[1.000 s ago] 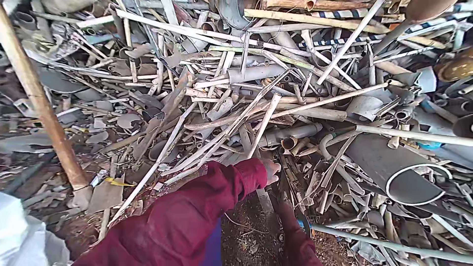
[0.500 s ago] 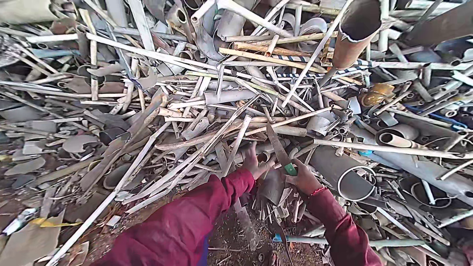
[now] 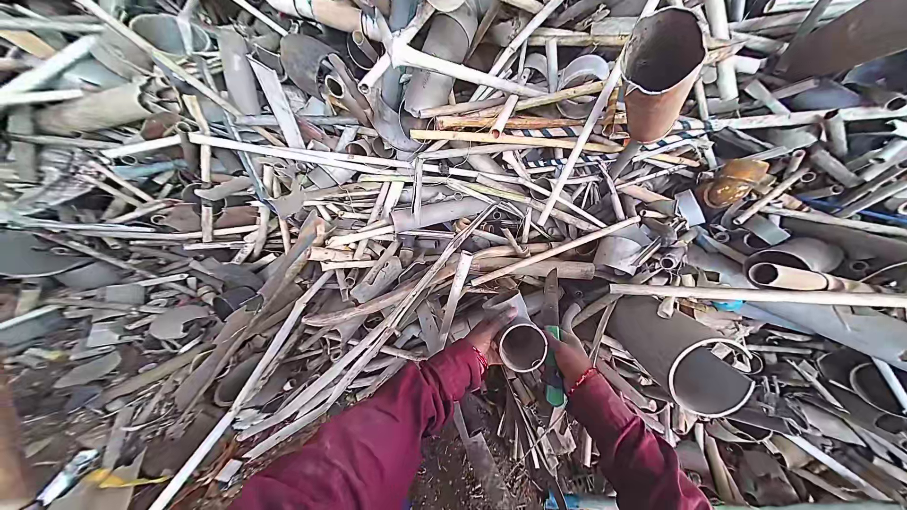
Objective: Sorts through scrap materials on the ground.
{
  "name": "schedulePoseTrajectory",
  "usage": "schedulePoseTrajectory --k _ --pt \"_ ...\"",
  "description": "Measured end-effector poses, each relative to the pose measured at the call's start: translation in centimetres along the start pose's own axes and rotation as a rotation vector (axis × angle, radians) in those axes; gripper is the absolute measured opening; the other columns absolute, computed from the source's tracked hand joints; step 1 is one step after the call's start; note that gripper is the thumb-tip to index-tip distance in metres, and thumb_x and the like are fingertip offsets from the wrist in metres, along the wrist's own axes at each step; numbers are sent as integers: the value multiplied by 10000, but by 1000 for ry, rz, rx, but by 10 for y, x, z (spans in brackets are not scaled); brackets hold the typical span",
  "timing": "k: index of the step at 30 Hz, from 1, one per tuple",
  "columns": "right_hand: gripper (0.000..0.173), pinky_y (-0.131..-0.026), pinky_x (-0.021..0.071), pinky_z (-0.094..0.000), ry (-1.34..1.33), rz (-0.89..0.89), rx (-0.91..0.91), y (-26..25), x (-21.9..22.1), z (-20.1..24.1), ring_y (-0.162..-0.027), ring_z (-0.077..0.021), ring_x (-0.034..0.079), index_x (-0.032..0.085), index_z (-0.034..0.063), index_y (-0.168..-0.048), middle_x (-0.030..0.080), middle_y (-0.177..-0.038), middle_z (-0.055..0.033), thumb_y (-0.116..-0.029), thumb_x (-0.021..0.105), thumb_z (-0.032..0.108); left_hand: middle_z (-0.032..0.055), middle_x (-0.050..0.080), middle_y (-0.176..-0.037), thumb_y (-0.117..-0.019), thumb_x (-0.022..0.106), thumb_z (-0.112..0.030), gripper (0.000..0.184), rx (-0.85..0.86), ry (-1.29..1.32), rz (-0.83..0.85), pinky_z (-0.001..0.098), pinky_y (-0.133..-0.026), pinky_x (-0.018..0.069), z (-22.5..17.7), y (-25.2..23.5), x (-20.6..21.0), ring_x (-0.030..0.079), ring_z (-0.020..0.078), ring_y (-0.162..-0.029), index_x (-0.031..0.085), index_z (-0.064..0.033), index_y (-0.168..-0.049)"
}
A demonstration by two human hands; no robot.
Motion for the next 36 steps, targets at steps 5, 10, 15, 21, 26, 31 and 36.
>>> schedulePoseTrajectory --k 5,10,15,21,26,31,36 --pt "322 -492 513 -247 157 83 -143 13 -11 29 -539 -102 585 467 -39 -1384 656 -944 -102 -1074 437 43 243 509 -1420 -1029 611 -327 624 105 -61 -246 518 -943 513 -16 -20 -24 565 354 -1217 340 -104 -1544" --pt "455 -551 577 -333 788 127 -351 65 -54 68 -591 -153 667 460 98 -1505 707 -903 -84 -1057 523 144 265 456 -1466 -1033 610 -296 654 188 23 -448 503 -959 507 -43 -30 -55 539 370 -1245 294 -82 -1563" --pt "469 -875 526 -571 1213 418 -125 87 -36 65 -944 -379 689 480 170 -1537 693 -1121 -232 -1072 538 174 230 463 -1485 -1011 647 -290 684 271 -5 -473 535 -990 482 -45 -40 -69 521 358 -1289 293 -121 -1571" --pt "270 -439 511 -207 129 516 -144 55 14 0 -467 -70 587 519 -9 -1275 670 -733 -33 -1081 364 96 236 515 -1398 -1100 424 -176 513 472 -227 -190 291 -1028 472 -28 -25 -29 572 160 -1213 270 60 -1529" --pt "472 -418 481 -158 -426 660 -64 50 24 -7 -444 -39 566 533 -28 -1263 663 -715 -36 -1092 160 205 177 385 -1570 -1100 157 -515 678 341 317 -194 362 -1130 384 -33 -20 -12 443 219 -1400 245 -48 -1583" --pt "309 -654 557 -374 652 324 -336 39 9 12 -638 -222 657 611 -55 -1263 686 -810 -145 -1088 460 150 211 495 -1395 -1080 492 -188 534 377 146 -257 403 -887 531 -36 -27 -31 589 264 -1139 273 -117 -1561" --pt "290 -407 485 -176 75 560 -238 29 -1 -2 -426 -29 566 629 24 -1117 675 -649 18 -1052 372 140 202 509 -1381 -1072 498 -123 454 393 197 -274 355 -944 521 -51 -23 -41 587 226 -1153 357 -18 -1490"
Point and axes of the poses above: each hand's wrist, its own y-axis away from the middle knuckle, its own x-axis out of the palm, z = x × y, the point moved 2 cm from there along -y, towards the middle knuckle
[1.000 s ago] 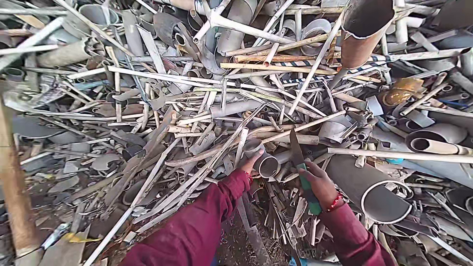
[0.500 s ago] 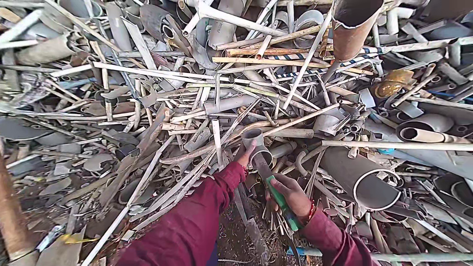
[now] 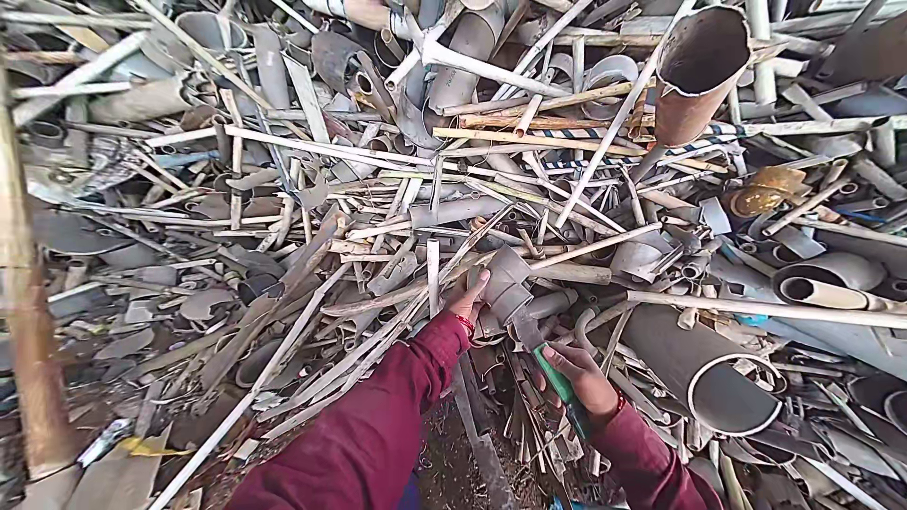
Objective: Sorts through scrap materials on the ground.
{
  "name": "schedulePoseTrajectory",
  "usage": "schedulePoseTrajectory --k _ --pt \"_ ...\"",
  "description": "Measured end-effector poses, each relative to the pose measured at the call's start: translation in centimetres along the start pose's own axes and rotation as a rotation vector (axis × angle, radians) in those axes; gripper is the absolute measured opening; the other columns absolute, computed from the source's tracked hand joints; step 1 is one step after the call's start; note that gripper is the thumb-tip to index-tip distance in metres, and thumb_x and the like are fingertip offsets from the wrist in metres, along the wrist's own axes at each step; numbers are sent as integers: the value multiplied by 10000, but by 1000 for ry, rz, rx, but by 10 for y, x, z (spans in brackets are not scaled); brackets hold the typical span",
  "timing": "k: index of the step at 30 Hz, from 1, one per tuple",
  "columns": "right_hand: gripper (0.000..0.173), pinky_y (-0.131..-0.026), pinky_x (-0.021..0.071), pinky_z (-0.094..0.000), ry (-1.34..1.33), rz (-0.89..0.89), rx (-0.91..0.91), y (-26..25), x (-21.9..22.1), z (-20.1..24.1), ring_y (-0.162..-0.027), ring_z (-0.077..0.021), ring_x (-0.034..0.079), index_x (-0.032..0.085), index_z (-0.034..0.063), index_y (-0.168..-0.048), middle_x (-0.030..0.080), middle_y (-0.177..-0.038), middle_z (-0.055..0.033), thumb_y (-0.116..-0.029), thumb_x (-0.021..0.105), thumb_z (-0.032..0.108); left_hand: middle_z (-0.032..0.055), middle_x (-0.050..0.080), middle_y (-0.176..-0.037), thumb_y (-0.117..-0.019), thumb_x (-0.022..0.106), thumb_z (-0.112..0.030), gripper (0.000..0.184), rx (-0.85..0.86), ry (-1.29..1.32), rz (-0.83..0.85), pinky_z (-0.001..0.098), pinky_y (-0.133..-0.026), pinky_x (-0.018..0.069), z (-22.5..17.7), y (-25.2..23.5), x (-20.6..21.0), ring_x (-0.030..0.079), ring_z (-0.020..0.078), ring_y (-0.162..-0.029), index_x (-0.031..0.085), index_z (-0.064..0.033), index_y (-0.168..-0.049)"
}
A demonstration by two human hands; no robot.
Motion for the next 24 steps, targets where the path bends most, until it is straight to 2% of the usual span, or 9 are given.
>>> schedulePoseTrajectory --k 3,5,6,10,12,14,16,19,24 --pt "296 -477 518 -238 378 45 53 -5 -6 -3 -488 -84 586 634 19 -1225 662 -700 -8 -1048 455 173 211 577 -1294 -1066 529 -163 422 60 -105 -31 343 -957 518 -3 0 -7 611 206 -1115 437 51 -1417" --pt "393 -845 555 -475 859 8 279 -8 -10 13 -855 -307 700 585 14 -1410 716 -1019 -194 -1090 504 226 221 601 -1288 -1011 631 -109 425 196 -378 -8 337 -990 491 -6 -1 -14 605 200 -1131 506 53 -1383" --pt "389 -929 520 -523 965 7 374 -7 -13 20 -962 -346 696 599 20 -1395 709 -1094 -220 -1092 507 247 236 597 -1305 -980 689 -126 487 224 -485 -45 364 -1015 476 -8 -2 -15 596 231 -1164 501 42 -1396" --pt "381 -1006 469 -571 1057 -189 525 10 -31 45 -1113 -411 654 627 -53 -1296 672 -1173 -283 -1094 499 243 280 515 -1430 -925 776 -227 676 228 -707 -190 450 -1143 372 -14 -9 -23 497 346 -1346 451 34 -1457" --pt "383 -831 557 -504 867 -528 152 11 -30 29 -871 -345 700 539 -113 -1335 679 -1025 -254 -1084 500 173 295 492 -1453 -908 795 -247 706 254 -772 -200 470 -1161 347 -13 -12 -27 464 374 -1377 454 32 -1459" --pt "541 -757 592 -484 691 -676 -233 4 -6 6 -818 -323 714 361 -179 -1456 673 -1055 -285 -1021 546 84 305 457 -1480 -918 783 -247 709 258 -784 -206 467 -1176 324 -10 -10 -24 428 382 -1405 439 49 -1464" --pt "614 -852 580 -504 725 -509 -153 1 27 -13 -914 -366 715 289 -205 -1463 664 -1078 -314 -997 574 74 293 471 -1471 -959 737 -241 672 204 -765 -239 434 -1169 341 -5 2 -13 455 346 -1389 421 60 -1469" --pt "544 -1062 463 -540 729 -99 359 -3 51 -17 -1212 -413 624 336 -54 -1524 611 -1307 -297 -1070 536 170 301 511 -1416 -983 709 -243 637 155 -745 -320 426 -1128 385 5 15 -1 509 335 -1327 421 84 -1447" --pt "638 -1036 499 -536 622 -219 232 7 64 6 -1207 -413 644 292 -89 -1540 619 -1318 -311 -1011 601 87 276 497 -1471 -1050 562 -233 593 243 -997 -113 319 -1155 363 22 -9 -11 503 255 -1365 377 138 -1474"
Point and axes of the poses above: each hand's wrist, its own y-axis away from the middle knuckle, its own x-axis out of the palm, z = x × y, the point moved 2 cm from there along -y, towards the middle knuckle
